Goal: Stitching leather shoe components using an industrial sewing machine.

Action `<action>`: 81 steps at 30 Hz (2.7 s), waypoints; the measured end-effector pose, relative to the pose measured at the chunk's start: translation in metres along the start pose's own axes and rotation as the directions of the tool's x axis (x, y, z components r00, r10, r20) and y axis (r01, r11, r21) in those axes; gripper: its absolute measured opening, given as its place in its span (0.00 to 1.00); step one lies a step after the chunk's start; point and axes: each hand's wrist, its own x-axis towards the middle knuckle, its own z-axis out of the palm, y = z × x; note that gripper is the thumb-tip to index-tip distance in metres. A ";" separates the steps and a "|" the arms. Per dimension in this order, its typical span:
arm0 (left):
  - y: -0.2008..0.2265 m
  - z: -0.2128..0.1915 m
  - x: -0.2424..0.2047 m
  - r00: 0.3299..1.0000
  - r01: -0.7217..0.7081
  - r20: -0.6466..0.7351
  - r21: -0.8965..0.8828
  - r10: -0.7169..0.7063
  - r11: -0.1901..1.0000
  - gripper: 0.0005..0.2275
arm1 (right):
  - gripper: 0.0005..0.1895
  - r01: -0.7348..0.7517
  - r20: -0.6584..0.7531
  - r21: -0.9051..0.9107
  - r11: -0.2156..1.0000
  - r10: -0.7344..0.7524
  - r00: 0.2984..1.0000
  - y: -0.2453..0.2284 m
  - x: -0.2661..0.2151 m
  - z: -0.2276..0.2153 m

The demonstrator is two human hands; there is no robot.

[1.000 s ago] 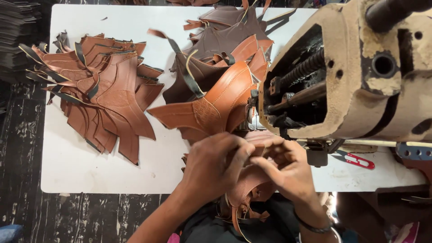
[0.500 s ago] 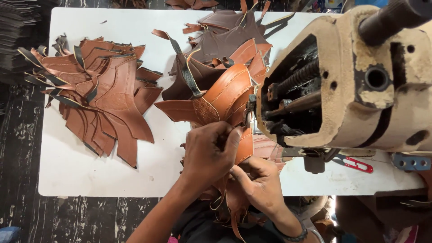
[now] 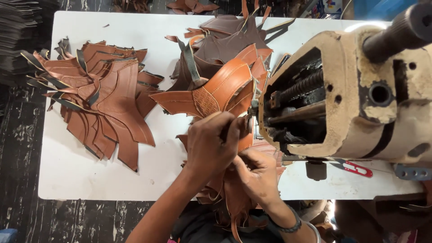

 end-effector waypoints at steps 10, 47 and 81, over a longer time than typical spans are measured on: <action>-0.006 0.007 0.015 0.977 -0.163 -0.131 0.037 0.166 0.986 0.07 | 0.07 0.097 -0.067 -0.023 0.995 -0.099 0.993 -0.009 0.017 -0.004; 0.010 -0.001 -0.034 0.981 0.021 0.191 -0.003 -0.020 1.000 0.06 | 0.05 -0.103 -0.094 0.349 0.931 0.145 0.985 -0.001 -0.014 -0.033; -0.009 -0.001 0.008 0.995 -0.088 0.048 -0.047 0.090 0.995 0.04 | 0.05 0.003 0.000 0.086 0.996 -0.003 1.000 0.003 -0.001 0.005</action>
